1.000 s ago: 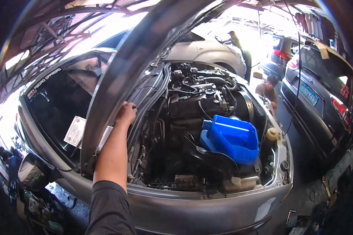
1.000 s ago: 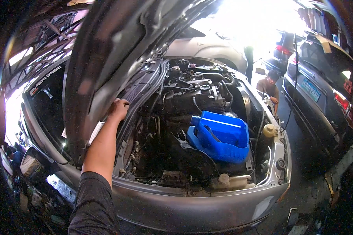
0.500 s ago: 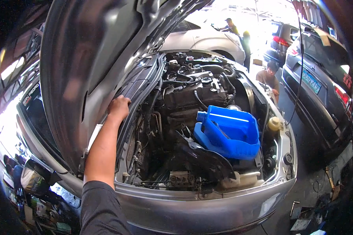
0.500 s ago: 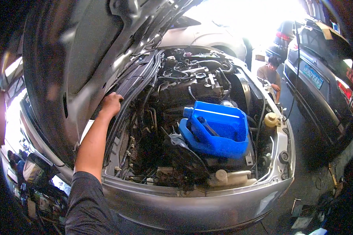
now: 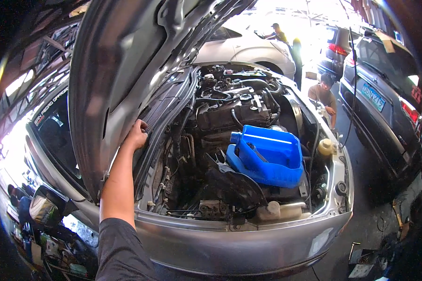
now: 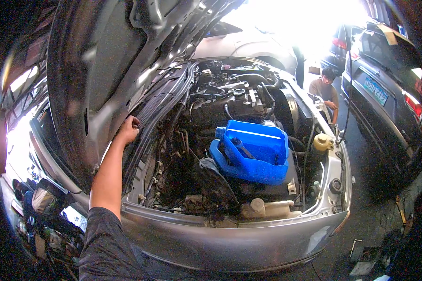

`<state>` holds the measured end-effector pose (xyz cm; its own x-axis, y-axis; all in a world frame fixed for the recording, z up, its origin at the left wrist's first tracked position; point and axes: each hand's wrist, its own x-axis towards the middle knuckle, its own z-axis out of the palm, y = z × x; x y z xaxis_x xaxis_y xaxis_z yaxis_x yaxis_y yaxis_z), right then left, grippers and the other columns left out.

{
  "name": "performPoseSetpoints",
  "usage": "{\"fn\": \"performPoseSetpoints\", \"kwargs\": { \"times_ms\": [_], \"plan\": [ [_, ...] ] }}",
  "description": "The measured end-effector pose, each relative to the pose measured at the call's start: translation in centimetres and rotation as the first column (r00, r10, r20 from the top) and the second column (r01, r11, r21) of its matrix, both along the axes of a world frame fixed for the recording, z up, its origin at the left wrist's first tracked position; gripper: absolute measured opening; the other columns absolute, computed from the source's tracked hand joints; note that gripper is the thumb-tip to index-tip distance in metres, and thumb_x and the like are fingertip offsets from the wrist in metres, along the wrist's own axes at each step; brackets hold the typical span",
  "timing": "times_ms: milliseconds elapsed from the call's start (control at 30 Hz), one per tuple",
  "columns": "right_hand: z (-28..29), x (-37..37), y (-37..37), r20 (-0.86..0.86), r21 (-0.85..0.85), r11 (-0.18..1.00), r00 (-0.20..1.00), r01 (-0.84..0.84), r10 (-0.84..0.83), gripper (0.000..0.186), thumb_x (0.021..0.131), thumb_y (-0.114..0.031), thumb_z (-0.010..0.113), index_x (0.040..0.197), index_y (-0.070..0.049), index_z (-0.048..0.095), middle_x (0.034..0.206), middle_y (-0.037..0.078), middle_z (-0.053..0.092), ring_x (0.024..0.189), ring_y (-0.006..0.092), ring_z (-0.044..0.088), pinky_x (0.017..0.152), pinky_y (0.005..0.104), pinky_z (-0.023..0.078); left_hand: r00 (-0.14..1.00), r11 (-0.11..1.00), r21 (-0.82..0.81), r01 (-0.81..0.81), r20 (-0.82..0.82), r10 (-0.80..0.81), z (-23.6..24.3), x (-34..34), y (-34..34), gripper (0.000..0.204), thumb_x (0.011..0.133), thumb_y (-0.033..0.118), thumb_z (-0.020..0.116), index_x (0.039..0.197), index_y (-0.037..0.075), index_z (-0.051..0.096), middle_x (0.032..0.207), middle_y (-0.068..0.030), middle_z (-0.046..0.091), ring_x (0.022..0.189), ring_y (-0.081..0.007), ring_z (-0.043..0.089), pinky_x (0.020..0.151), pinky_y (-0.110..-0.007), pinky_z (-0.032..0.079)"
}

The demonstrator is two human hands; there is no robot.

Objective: Replacing or repairing front-end components on a vehicle, specifically handling a horn assembly and fasteners.

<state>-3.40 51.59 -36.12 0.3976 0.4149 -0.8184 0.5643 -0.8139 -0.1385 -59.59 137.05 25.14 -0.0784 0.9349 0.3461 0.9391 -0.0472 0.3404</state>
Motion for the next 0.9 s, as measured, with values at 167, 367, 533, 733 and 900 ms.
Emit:
{"fn": "performPoseSetpoints", "kwargs": {
  "times_ms": [167,367,533,733,900],
  "plan": [
    [3.6,-1.2,2.5,0.029,0.099,0.994,0.999,-0.039,0.037,0.062,0.093,-0.052,0.053,0.094,0.007,0.071,0.093,0.033,0.067,0.096,0.0476,0.066,0.077,0.0534,0.050,0.959,0.967,0.088,0.239,-0.177,-0.221,-0.5,1.8,1.2,0.041,0.077,-0.001,0.054,0.113,0.008,0.072,0.118,-0.0197,0.065,0.114,-0.0352,0.061,0.100,-0.043,0.047],
    [13.1,0.2,9.1,0.111,0.005,0.997,0.991,0.078,-0.078,0.044,0.085,-0.044,0.059,0.106,-0.009,0.075,0.110,0.021,0.071,0.108,0.0366,0.066,0.095,0.0446,0.052,0.955,0.967,0.087,0.241,-0.200,-0.220,-0.3,0.1,1.3,0.033,0.074,0.001,0.057,0.105,0.003,0.071,0.115,-0.0189,0.064,0.110,-0.0380,0.060,0.102,-0.044,0.045],
    [10.2,2.5,5.7,0.127,0.111,0.978,0.974,0.175,-0.189,0.042,0.080,-0.045,0.066,0.097,-0.007,0.077,0.095,0.022,0.073,0.095,0.0364,0.070,0.088,0.0439,0.054,0.952,0.967,0.080,0.241,-0.214,-0.220,-0.6,2.9,0.7,0.054,0.080,0.002,0.061,0.134,0.005,0.055,0.136,-0.0197,0.052,0.128,-0.0380,0.050,0.111,-0.042,0.038],
    [9.7,6.6,3.9,0.060,-0.016,0.988,0.987,0.151,-0.149,0.043,0.081,-0.038,0.061,0.102,-0.003,0.075,0.110,0.024,0.070,0.105,0.0369,0.067,0.094,0.0426,0.052,0.945,0.976,-0.058,0.209,-0.244,-0.217,1.5,6.9,-5.8,0.064,0.085,0.013,0.068,0.145,0.006,0.045,0.148,-0.0196,0.044,0.138,-0.0361,0.041,0.116,-0.040,0.032],
    [8.5,12.4,0.3,-0.045,-0.004,0.891,0.890,0.453,-0.453,0.043,0.079,-0.036,0.064,0.102,-0.002,0.075,0.108,0.026,0.070,0.105,0.0377,0.067,0.096,0.0427,0.052,0.919,0.899,-0.190,0.394,0.063,-0.389,6.3,17.4,-18.5,0.057,0.091,0.026,0.065,0.139,0.000,0.050,0.136,-0.0173,0.057,0.130,-0.0311,0.051,0.112,-0.039,0.036]
  ]
}}
